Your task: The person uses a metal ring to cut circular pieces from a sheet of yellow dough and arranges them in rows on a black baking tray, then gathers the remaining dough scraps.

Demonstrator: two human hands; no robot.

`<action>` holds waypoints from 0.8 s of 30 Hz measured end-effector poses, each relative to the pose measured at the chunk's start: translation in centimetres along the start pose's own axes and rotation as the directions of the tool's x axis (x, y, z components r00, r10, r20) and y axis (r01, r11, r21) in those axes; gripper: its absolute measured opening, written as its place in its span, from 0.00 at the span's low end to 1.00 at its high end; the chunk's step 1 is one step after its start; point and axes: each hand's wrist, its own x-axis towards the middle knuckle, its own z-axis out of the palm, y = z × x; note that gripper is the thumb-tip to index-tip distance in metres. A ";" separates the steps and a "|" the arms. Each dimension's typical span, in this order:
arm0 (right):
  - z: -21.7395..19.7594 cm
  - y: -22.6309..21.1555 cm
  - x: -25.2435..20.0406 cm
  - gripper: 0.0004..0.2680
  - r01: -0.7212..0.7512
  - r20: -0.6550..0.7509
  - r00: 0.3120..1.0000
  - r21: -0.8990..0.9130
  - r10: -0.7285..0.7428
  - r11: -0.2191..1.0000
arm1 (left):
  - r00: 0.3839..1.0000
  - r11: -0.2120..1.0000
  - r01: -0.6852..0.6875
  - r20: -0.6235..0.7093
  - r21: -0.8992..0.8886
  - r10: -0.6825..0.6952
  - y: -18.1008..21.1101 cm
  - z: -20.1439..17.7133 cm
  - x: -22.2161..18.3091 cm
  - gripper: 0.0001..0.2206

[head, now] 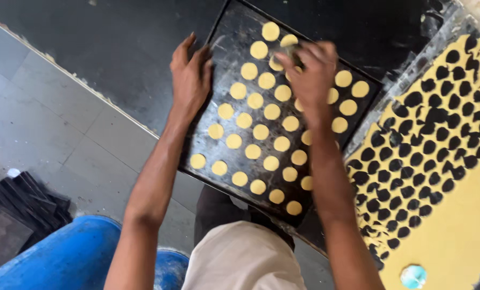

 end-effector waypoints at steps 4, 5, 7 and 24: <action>7.1 -5.2 6.1 0.12 -0.035 -0.213 0.977 -0.082 0.017 0.996 | 0.995 0.995 -0.094 -0.017 0.022 0.094 -1.0 5.1 5.3 0.20; 6.9 -5.7 6.8 0.12 -0.134 -0.172 0.978 -0.088 0.117 0.987 | 0.993 0.992 -0.115 0.012 0.059 0.114 -0.9 6.2 6.2 0.21; 4.6 -5.6 6.7 0.11 -0.249 -0.167 0.957 -0.046 0.239 0.967 | 0.987 0.979 -0.157 0.063 0.131 0.150 -0.3 8.3 7.8 0.25; -37.0 28.4 -18.5 0.08 -0.286 -0.093 0.956 -0.505 0.278 0.814 | 0.961 0.978 -0.175 0.234 0.110 0.145 -0.4 7.4 8.5 0.24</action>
